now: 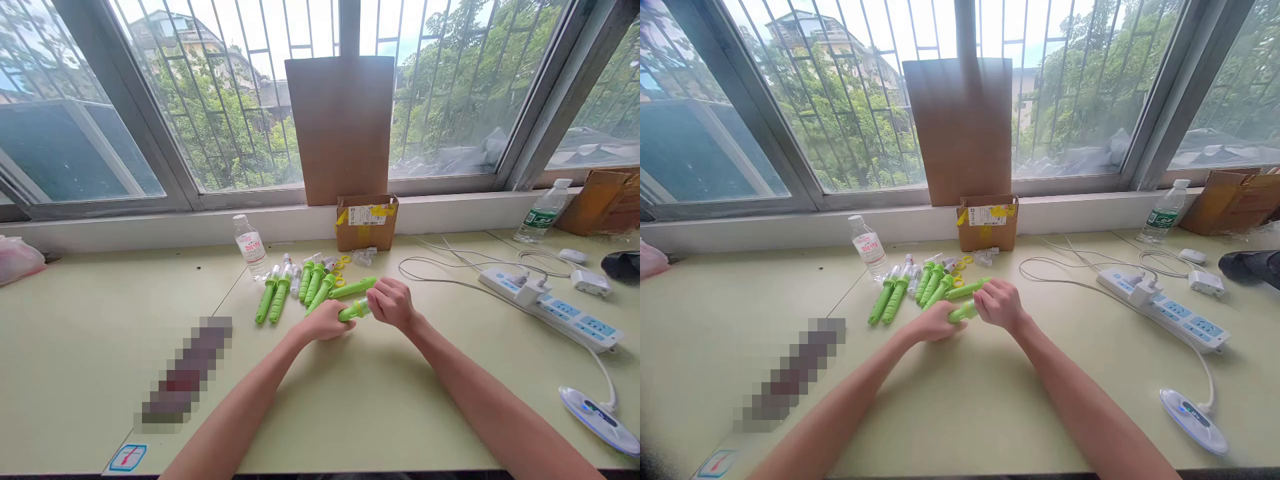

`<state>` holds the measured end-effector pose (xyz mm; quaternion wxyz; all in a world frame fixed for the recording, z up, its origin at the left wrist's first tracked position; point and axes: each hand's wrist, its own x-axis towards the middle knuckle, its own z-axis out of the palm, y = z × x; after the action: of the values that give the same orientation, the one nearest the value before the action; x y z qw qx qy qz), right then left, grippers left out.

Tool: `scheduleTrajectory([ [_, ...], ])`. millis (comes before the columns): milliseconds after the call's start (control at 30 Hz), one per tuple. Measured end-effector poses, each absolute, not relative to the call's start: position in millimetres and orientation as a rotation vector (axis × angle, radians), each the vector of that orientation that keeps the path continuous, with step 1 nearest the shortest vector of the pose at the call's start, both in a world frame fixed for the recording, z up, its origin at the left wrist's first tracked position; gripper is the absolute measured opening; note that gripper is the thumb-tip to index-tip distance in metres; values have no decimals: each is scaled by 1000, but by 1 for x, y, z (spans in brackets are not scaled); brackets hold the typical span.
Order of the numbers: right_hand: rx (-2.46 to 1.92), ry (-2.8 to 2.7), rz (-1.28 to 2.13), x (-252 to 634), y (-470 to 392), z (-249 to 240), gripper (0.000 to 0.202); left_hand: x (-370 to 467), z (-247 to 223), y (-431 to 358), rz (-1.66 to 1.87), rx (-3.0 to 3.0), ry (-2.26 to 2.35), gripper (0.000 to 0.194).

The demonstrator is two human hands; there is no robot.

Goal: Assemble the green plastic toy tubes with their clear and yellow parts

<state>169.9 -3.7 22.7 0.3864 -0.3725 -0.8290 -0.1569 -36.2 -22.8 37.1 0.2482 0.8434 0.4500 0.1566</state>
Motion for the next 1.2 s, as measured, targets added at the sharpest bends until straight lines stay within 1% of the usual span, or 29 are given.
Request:
scheduleTrajectory([
  [33, -896, -2086, -474, 169, -4, 24, 44, -36, 38, -23, 367, 2285, 1238, 28],
  [100, -865, -2061, -543, 168, -4, 25, 45, -33, 38, -22, 297, 2327, 1322, 22],
  [167, -995, -2053, -502, 166, -2, 27, 47, -30, 35, -21, 262, 2439, 1461, 15],
  [233, -1266, -2041, -351, 164, 1, 27, 50, -27, 31, -19, 227, 2560, 1604, 14],
  [300, -1523, -2040, -148, 162, 4, 27, 53, -24, 28, -18, 174, 2666, 1712, 18],
  [400, -1652, -2067, 24, 162, 6, 25, 55, -21, 27, -20, 105, 2752, 1799, 27],
  [433, -1647, -2068, 26, 162, 6, 24, 55, -20, 28, -21, 104, 2751, 1814, 29],
  [500, -1545, -2072, -69, 165, 5, 21, 55, -19, 32, -25, 139, 2709, 1814, 25],
  [567, -1295, -2089, -277, 167, 2, 20, 52, -22, 38, -28, 191, 2600, 1771, 17],
  [633, -1005, -2080, -494, 169, 0, 20, 47, -26, 44, -28, 88, 2400, 1648, 10],
  [700, -850, -2057, -611, 169, -2, 21, 45, -31, 46, -27, -32, 2188, 1470, 14],
  [767, -844, -2059, -628, 169, -2, 22, 44, -32, 45, -24, 57, 2181, 1470, 15],
  [867, -1077, -2097, -482, 167, -1, 22, 47, -27, 38, -22, 139, 2271, 1590, 13],
  [1033, -1640, -2122, -37, 164, 4, 24, 50, -17, 29, -24, 49, 2430, 1749, 19],
  [1100, -1723, -2130, 104, 164, 6, 22, 48, -15, 27, -24, 23, 2524, 1789, 19],
  [1200, -1730, -2126, 150, 164, 9, 15, 47, -14, 24, -24, 5, 2624, 1825, 26],
])
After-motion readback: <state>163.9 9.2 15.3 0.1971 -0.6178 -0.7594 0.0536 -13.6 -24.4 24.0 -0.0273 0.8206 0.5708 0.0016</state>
